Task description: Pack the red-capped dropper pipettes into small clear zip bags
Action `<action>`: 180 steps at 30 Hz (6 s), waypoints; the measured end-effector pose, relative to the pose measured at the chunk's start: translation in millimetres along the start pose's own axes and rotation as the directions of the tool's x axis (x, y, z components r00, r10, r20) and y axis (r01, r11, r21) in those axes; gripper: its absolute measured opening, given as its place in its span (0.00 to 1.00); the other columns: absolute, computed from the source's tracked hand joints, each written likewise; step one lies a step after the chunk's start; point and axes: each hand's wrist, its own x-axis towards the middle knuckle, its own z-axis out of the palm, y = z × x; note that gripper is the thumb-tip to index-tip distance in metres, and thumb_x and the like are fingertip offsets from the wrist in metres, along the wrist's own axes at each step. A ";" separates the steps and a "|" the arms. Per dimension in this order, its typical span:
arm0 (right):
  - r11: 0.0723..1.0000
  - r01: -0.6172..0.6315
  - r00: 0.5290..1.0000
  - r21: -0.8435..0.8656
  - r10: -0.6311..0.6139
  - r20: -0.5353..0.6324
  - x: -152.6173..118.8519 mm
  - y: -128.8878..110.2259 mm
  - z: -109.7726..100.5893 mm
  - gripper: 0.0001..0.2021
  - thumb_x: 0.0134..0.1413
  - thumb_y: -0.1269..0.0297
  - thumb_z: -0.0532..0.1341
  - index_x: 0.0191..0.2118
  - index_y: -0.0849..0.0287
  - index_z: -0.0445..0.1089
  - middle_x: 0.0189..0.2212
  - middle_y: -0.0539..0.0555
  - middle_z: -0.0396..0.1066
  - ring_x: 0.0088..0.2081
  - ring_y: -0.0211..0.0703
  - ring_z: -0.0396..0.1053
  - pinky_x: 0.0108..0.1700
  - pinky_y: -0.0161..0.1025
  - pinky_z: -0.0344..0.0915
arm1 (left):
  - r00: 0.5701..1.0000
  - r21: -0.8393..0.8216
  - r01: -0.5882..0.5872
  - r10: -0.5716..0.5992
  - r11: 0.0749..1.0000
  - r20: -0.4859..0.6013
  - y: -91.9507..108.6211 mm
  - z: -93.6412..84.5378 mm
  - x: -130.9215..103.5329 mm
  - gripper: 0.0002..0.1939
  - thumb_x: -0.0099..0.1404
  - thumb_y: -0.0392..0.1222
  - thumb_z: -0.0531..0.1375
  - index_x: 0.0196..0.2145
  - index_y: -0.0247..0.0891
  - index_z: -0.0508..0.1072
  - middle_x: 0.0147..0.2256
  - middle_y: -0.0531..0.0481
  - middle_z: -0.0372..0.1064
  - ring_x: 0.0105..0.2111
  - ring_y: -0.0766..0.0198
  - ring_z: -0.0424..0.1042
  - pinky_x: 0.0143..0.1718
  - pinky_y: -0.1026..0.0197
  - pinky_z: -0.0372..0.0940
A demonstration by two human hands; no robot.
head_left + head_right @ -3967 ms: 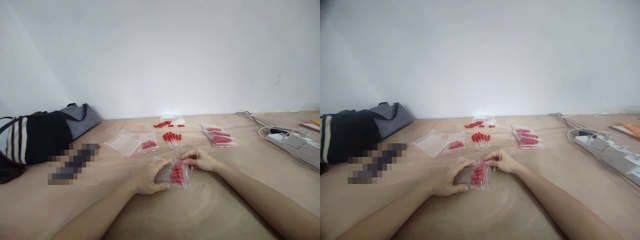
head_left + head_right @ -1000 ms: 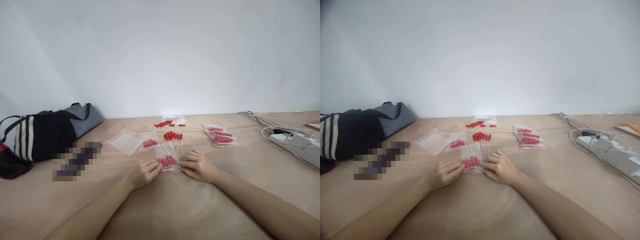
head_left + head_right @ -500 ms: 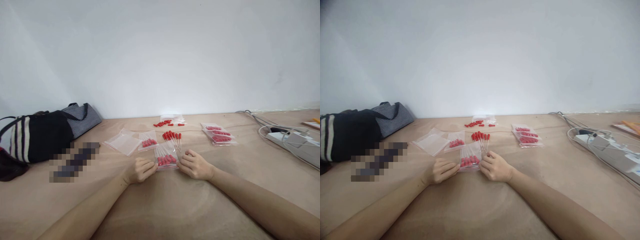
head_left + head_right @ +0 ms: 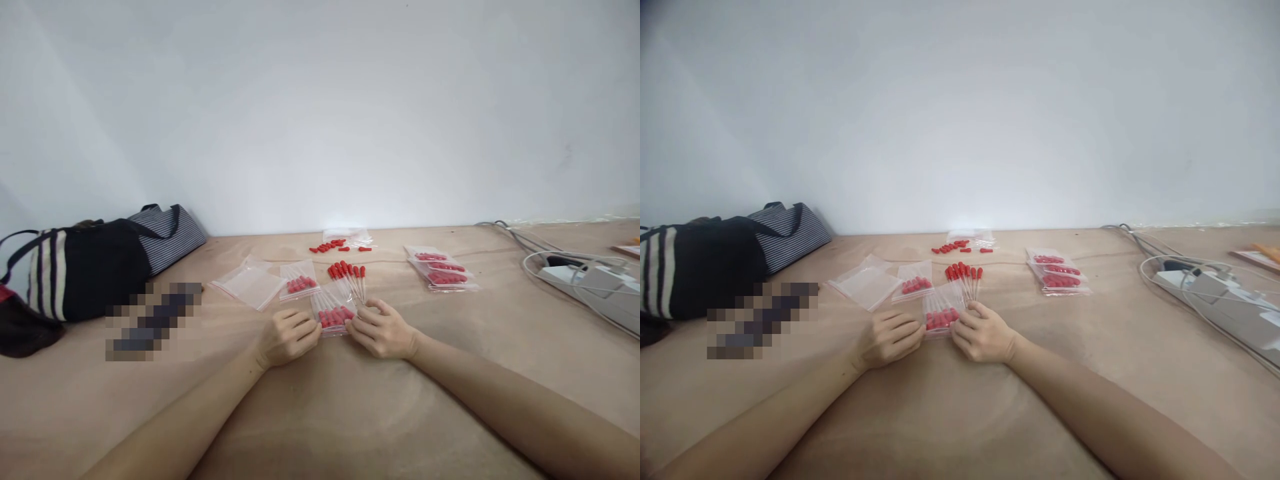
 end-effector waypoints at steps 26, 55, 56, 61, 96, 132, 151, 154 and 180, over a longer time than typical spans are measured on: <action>0.993 -0.082 0.996 0.084 0.085 -0.034 18.0 -9.5 12.1 0.14 0.54 0.76 0.49 0.22 0.62 0.66 0.20 0.50 0.63 0.27 0.36 0.57 0.38 0.40 0.52 | 0.991 -0.089 0.087 -0.096 0.992 -0.095 3.4 11.6 1.4 0.05 0.58 0.28 0.56 0.33 0.33 0.68 0.27 0.50 0.71 0.28 0.65 0.69 0.33 0.58 0.66; 0.971 -0.202 0.972 0.127 0.214 -0.092 6.0 -3.0 17.0 0.05 0.51 0.74 0.55 0.31 0.61 0.67 0.19 0.47 0.67 0.26 0.33 0.61 0.39 0.41 0.51 | 0.957 -0.276 0.231 -0.270 0.933 -0.109 0.6 7.1 -2.4 0.07 0.58 0.29 0.57 0.36 0.34 0.69 0.29 0.48 0.70 0.31 0.63 0.68 0.33 0.58 0.67; 0.972 -0.198 0.973 0.125 0.210 -0.095 6.7 -3.6 17.0 0.05 0.51 0.74 0.54 0.30 0.61 0.67 0.19 0.46 0.67 0.26 0.33 0.61 0.39 0.41 0.51 | 0.959 -0.279 0.232 -0.267 0.932 -0.095 1.5 8.1 -2.2 0.07 0.58 0.30 0.57 0.36 0.34 0.69 0.29 0.47 0.70 0.32 0.63 0.68 0.33 0.58 0.67; 0.976 -0.190 0.976 0.109 0.199 -0.084 9.4 -5.2 16.7 0.06 0.52 0.73 0.54 0.28 0.61 0.66 0.17 0.45 0.65 0.25 0.32 0.60 0.39 0.40 0.51 | 0.959 -0.264 0.217 -0.255 0.940 -0.120 4.5 11.4 -0.2 0.06 0.58 0.28 0.56 0.33 0.34 0.69 0.27 0.49 0.69 0.31 0.63 0.68 0.33 0.59 0.66; 0.951 -0.279 0.954 0.135 0.291 -0.077 12.6 -6.5 12.2 0.06 0.50 0.74 0.54 0.27 0.60 0.67 0.19 0.47 0.66 0.25 0.33 0.59 0.39 0.40 0.50 | 0.975 -0.195 0.160 -0.185 0.968 -0.120 -4.7 2.5 -10.4 0.09 0.59 0.30 0.56 0.38 0.34 0.69 0.30 0.48 0.70 0.32 0.62 0.69 0.32 0.58 0.68; 0.930 -0.321 0.939 0.178 0.337 -0.063 30.4 -19.3 14.4 0.07 0.51 0.73 0.53 0.25 0.60 0.65 0.18 0.47 0.64 0.25 0.33 0.57 0.36 0.39 0.48 | 0.981 -0.153 0.121 -0.141 0.981 -0.134 1.8 -1.4 3.4 0.06 0.60 0.31 0.55 0.35 0.35 0.68 0.28 0.49 0.70 0.30 0.64 0.70 0.33 0.59 0.67; 0.953 -0.267 0.959 0.141 0.277 -0.058 8.0 -5.3 8.7 0.06 0.51 0.74 0.55 0.33 0.61 0.68 0.22 0.47 0.68 0.28 0.34 0.60 0.40 0.40 0.50 | 0.972 -0.090 0.132 -0.147 0.987 -0.185 2.6 -2.8 -0.2 0.05 0.61 0.29 0.54 0.33 0.34 0.68 0.24 0.51 0.69 0.26 0.65 0.68 0.31 0.59 0.66; 0.944 -0.293 0.953 0.154 0.301 -0.034 3.3 -1.3 10.6 0.07 0.49 0.74 0.54 0.31 0.60 0.68 0.20 0.47 0.66 0.27 0.34 0.59 0.40 0.41 0.50 | 0.971 -0.092 0.140 -0.155 0.986 -0.183 -0.3 -4.4 -1.6 0.04 0.60 0.29 0.55 0.32 0.35 0.68 0.24 0.51 0.69 0.26 0.65 0.68 0.31 0.59 0.66; 0.838 -0.296 0.934 0.459 0.153 0.324 10.4 -7.9 0.3 0.15 0.53 0.53 0.53 0.43 0.53 0.68 0.46 0.54 0.64 0.44 0.45 0.58 0.43 0.44 0.53 | 0.173 -0.429 0.903 -0.901 -0.016 0.397 9.3 5.8 -17.9 0.23 0.46 0.45 0.64 0.39 0.37 0.63 0.38 0.46 0.63 0.35 0.60 0.66 0.33 0.60 0.65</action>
